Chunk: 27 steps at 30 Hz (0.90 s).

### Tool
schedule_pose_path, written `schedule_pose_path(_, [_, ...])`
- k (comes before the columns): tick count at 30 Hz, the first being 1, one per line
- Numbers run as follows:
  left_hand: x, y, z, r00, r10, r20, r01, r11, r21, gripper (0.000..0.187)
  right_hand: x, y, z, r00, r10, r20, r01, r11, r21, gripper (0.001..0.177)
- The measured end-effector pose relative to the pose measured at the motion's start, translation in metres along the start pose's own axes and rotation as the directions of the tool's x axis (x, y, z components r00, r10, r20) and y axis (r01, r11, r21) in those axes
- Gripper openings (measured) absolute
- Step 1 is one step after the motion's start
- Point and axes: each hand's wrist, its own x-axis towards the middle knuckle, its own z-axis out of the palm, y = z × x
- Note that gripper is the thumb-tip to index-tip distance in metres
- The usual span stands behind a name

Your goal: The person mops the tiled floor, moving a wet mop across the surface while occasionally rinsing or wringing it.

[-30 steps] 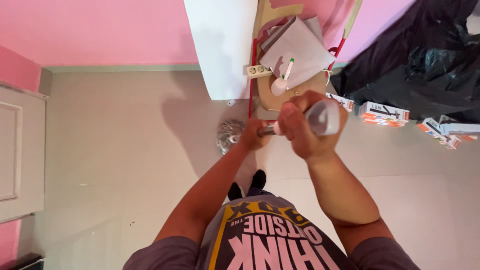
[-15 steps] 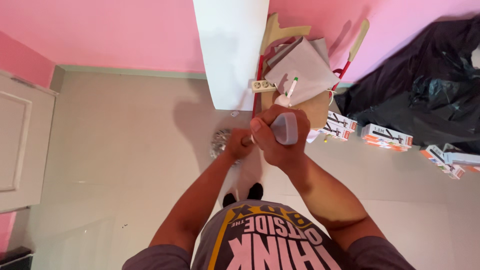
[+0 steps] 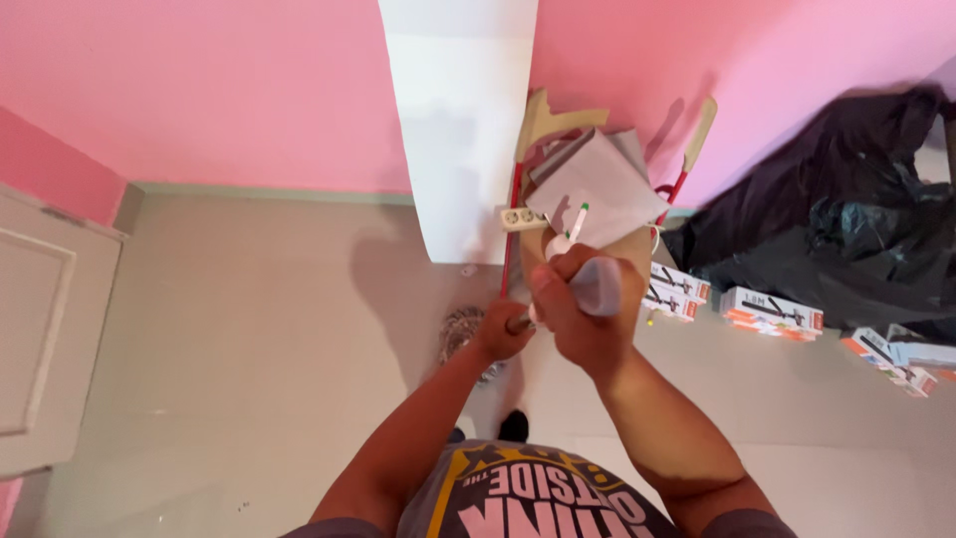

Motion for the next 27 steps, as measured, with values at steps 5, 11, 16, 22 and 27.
schedule_pose_path(5, [0.003,-0.035,-0.037,0.998,0.065,-0.005,-0.064,0.992,0.109,0.025,0.022,0.014,0.035,0.963,-0.264,0.055,0.27,0.941,-0.202,0.021])
schedule_pose_path(11, [0.021,-0.057,-0.093,0.978,-0.181,0.105,0.19,0.978,-0.084,0.011,0.044,0.039,0.079,0.965,-0.26,0.019,0.259,0.945,-0.198,0.026])
schedule_pose_path(16, [0.036,-0.053,-0.096,0.965,-0.188,0.181,0.192,0.981,-0.006,0.011,0.052,0.038,0.086,0.967,-0.245,-0.064,0.221,0.939,-0.262,0.031])
schedule_pose_path(22, [0.046,0.031,-0.087,0.941,-0.01,0.339,0.194,0.836,-0.513,0.018,0.039,0.014,0.101,0.965,-0.217,-0.148,0.144,0.909,-0.392,0.029])
schedule_pose_path(27, [0.034,0.028,-0.076,0.885,0.001,0.465,0.231,0.867,-0.442,0.017,0.03,0.009,0.109,0.923,-0.256,-0.288,0.091,0.871,-0.483,0.025])
